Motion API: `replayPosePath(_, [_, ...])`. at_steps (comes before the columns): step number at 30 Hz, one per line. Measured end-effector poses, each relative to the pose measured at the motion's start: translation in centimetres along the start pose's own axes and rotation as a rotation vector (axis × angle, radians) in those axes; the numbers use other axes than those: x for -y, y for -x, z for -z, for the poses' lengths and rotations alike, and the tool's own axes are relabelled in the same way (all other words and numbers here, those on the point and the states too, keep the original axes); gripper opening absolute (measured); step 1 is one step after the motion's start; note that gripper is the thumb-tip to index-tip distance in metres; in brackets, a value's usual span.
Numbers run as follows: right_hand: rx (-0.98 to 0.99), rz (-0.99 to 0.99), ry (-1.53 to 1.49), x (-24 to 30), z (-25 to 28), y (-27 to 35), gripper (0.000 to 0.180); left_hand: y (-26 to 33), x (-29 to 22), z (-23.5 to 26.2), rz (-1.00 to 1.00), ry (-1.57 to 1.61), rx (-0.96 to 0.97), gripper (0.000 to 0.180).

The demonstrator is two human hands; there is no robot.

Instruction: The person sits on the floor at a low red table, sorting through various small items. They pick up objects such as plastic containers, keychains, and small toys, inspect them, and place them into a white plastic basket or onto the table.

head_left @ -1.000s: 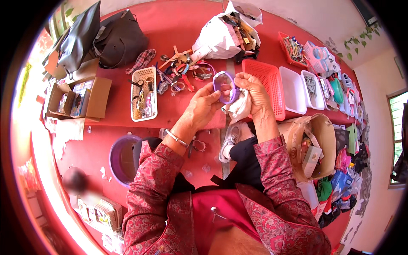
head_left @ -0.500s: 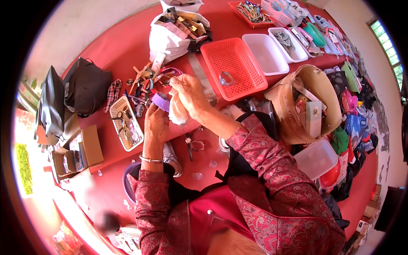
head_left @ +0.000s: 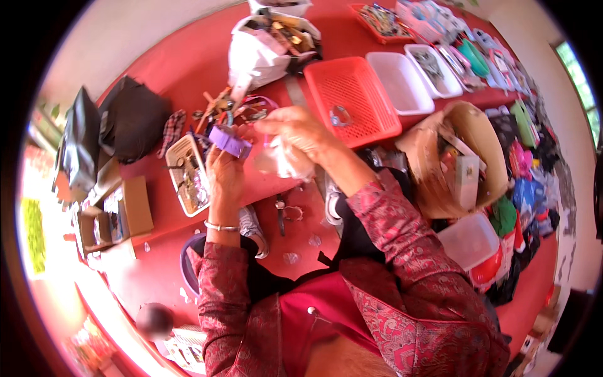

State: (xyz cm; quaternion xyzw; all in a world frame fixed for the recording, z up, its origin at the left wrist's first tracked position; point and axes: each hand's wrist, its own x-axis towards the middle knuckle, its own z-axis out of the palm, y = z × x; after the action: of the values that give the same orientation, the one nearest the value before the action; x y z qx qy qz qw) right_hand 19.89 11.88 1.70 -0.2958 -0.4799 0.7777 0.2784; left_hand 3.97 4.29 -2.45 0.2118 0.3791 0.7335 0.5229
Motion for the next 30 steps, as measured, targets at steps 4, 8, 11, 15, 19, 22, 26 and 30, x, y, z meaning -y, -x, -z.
replayPosePath(4, [0.082, 0.158, 0.153, 1.4, 0.0, 0.8, 0.024, -0.9, 1.4, 0.3, -0.031, 0.12, -0.01, 0.02])
replayPosePath(8, [0.172, 0.308, 0.652, -1.1, -2.0, 1.0, 0.025, 0.1, 1.3, -1.7, 0.047, 0.208, -0.011, 0.021])
replayPosePath(11, [0.044, 0.718, 1.165, -0.3, -3.5, 1.6, 0.016, 0.0, 0.6, -0.2, -0.008, 0.421, 0.13, 0.027])
replayPosePath(15, [-0.073, 0.885, 1.446, 0.0, -3.4, 2.4, 0.007, 1.1, -2.5, -1.7, 0.181, 0.572, 0.125, 0.034])
replayPosePath(19, [0.023, 0.997, 1.641, -0.4, -3.1, 1.9, 0.005, 1.2, -2.7, -1.2, 0.221, 0.632, 0.317, 0.028])
replayPosePath(22, [0.029, 0.958, 1.612, -0.2, -3.5, 2.4, 0.012, 1.3, -2.3, -1.7, 0.177, 0.441, 0.128, 0.027])
replayPosePath(26, [-0.024, 0.345, 0.588, 2.6, -3.3, 3.5, 0.013, 1.3, -2.1, -1.2, 0.255, 0.613, 0.139, 0.032])
replayPosePath(30, [-0.257, 0.399, 0.355, 2.7, 0.2, 1.4, 0.021, 1.5, -2.2, -1.8, 0.244, 0.593, 0.222, 0.039])
